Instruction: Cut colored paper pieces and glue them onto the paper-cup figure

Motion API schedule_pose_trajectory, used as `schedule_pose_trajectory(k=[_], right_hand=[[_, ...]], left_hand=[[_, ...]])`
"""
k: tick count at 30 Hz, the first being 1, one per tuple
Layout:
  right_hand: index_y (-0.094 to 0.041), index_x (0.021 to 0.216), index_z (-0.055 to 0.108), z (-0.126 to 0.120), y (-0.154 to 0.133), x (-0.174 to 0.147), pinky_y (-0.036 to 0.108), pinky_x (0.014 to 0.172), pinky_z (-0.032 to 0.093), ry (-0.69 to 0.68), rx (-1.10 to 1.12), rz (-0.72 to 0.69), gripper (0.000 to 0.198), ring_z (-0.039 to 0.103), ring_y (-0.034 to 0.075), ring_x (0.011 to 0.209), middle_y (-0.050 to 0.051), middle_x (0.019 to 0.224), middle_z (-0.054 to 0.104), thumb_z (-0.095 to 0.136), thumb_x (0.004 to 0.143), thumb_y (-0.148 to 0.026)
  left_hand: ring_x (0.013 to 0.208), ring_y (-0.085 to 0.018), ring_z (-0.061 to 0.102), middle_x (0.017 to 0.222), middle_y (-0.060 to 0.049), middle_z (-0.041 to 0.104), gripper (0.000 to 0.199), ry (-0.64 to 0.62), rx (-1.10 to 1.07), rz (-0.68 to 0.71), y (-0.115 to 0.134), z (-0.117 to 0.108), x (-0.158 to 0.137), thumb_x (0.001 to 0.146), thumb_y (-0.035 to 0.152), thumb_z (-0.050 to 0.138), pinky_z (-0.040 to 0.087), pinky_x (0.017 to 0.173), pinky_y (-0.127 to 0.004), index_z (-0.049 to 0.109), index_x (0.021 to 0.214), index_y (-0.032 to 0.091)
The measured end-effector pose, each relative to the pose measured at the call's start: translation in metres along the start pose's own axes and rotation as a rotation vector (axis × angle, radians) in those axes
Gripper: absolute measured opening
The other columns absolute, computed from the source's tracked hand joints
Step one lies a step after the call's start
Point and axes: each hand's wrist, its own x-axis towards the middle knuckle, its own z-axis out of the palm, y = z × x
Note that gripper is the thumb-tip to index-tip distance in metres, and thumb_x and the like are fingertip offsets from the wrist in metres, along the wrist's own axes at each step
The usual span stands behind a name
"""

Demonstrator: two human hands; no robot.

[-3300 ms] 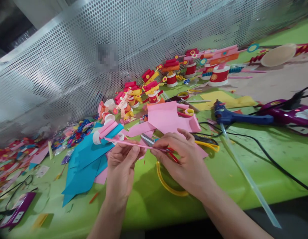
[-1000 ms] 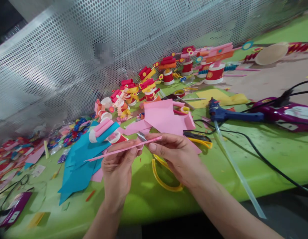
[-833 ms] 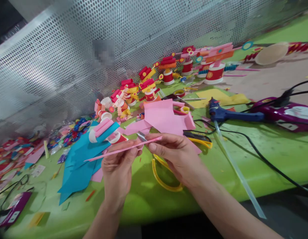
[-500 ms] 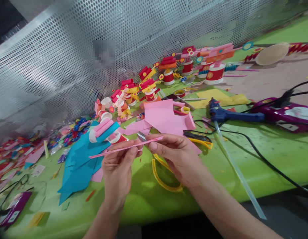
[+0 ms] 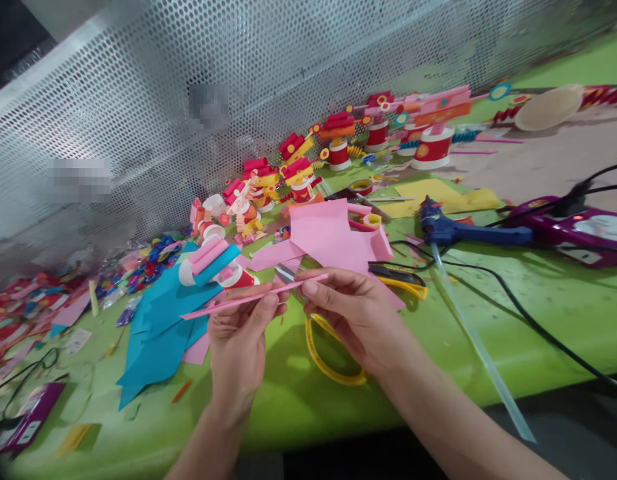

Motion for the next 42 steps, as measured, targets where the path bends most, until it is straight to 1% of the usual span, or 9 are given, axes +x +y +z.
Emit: schedule_pose_trajectory(k=[4, 7, 11, 15, 21, 27, 34, 38, 42], right_hand=[[-0.031, 0.089, 0.091, 0.001, -0.002, 0.000, 0.021, 0.058, 0.061, -0.010, -0.015, 0.022, 0.033, 0.069, 0.010, 0.059, 0.000, 0.078, 0.083, 0.106, 0.061, -0.040], [-0.032, 0.094, 0.090, 0.003, -0.004, -0.001, 0.024, 0.063, 0.062, 0.016, -0.053, -0.068, 0.037, 0.070, 0.013, 0.066, 0.000, 0.081, 0.081, 0.106, 0.061, -0.039], [-0.038, 0.103, 0.087, 0.003, -0.001, -0.004, 0.027, 0.075, 0.062, 0.099, -0.225, -0.379, 0.030, 0.070, 0.017, 0.088, -0.001, 0.104, 0.078, 0.098, 0.075, -0.032], [-0.039, 0.106, 0.086, 0.001, 0.004, -0.009, 0.037, 0.092, 0.058, 0.107, -0.624, -0.722, 0.020, 0.067, 0.023, 0.112, 0.002, 0.116, 0.071, 0.083, 0.093, -0.023], [-0.033, 0.104, 0.080, -0.002, 0.003, -0.011, 0.042, 0.082, 0.052, 0.159, -1.117, -1.044, 0.017, 0.067, 0.023, 0.093, 0.004, 0.105, 0.072, 0.075, 0.099, -0.017], [-0.027, 0.103, 0.073, -0.005, 0.003, -0.006, 0.044, 0.083, 0.051, 0.133, -1.237, -1.135, 0.013, 0.068, 0.026, 0.091, 0.005, 0.099, 0.073, 0.071, 0.101, -0.015], [-0.023, 0.103, 0.069, -0.011, 0.006, -0.001, 0.049, 0.083, 0.051, 0.133, -1.347, -1.229, 0.007, 0.068, 0.030, 0.089, 0.009, 0.096, 0.074, 0.070, 0.102, -0.016], [-0.022, 0.108, 0.071, -0.011, 0.007, 0.001, 0.055, 0.096, 0.051, 0.096, -1.387, -1.251, 0.006, 0.072, 0.031, 0.091, 0.010, 0.098, 0.077, 0.071, 0.102, -0.019], [-0.022, 0.115, 0.072, -0.009, 0.006, 0.000, 0.059, 0.110, 0.044, 0.050, -1.421, -1.253, 0.011, 0.071, 0.027, 0.087, 0.007, 0.097, 0.079, 0.069, 0.105, -0.021]], left_hand=[[0.080, -0.018, 0.083, 0.091, -0.003, 0.087, 0.013, 0.056, -0.022, -0.031, 0.001, 0.001, 0.002, 0.082, 0.026, 0.093, 0.067, 0.075, -0.027, 0.087, 0.093, 0.024], [0.082, -0.019, 0.083, 0.090, -0.003, 0.087, 0.012, 0.078, -0.056, -0.074, 0.003, 0.002, 0.003, 0.081, 0.027, 0.093, 0.067, 0.078, -0.028, 0.087, 0.091, 0.024], [0.084, -0.019, 0.083, 0.090, -0.004, 0.087, 0.011, 0.101, -0.084, -0.111, 0.003, 0.001, 0.004, 0.081, 0.027, 0.093, 0.067, 0.079, -0.027, 0.087, 0.090, 0.023], [0.081, -0.017, 0.082, 0.087, -0.003, 0.086, 0.012, 0.062, -0.060, -0.103, 0.002, 0.001, 0.005, 0.082, 0.028, 0.093, 0.067, 0.078, -0.025, 0.088, 0.093, 0.024], [0.076, -0.019, 0.082, 0.086, -0.006, 0.086, 0.018, 0.054, -0.018, -0.122, -0.001, 0.001, 0.005, 0.079, 0.033, 0.095, 0.068, 0.076, -0.028, 0.088, 0.090, 0.020], [0.077, -0.016, 0.081, 0.085, -0.005, 0.085, 0.017, 0.025, -0.057, -0.125, 0.000, 0.002, 0.004, 0.080, 0.031, 0.094, 0.067, 0.076, -0.024, 0.088, 0.091, 0.021], [0.086, -0.021, 0.084, 0.097, -0.009, 0.086, 0.025, 0.053, -0.090, -0.177, 0.004, 0.002, 0.004, 0.090, 0.042, 0.086, 0.068, 0.076, -0.026, 0.089, 0.104, 0.021], [0.086, -0.020, 0.082, 0.097, -0.008, 0.086, 0.023, 0.017, -0.075, -0.175, 0.004, 0.002, 0.004, 0.090, 0.041, 0.086, 0.067, 0.078, -0.027, 0.089, 0.104, 0.023], [0.087, -0.014, 0.076, 0.104, -0.005, 0.085, 0.015, -0.065, -0.012, -0.156, 0.004, 0.001, 0.002, 0.089, 0.037, 0.086, 0.065, 0.078, -0.022, 0.090, 0.101, 0.028]])
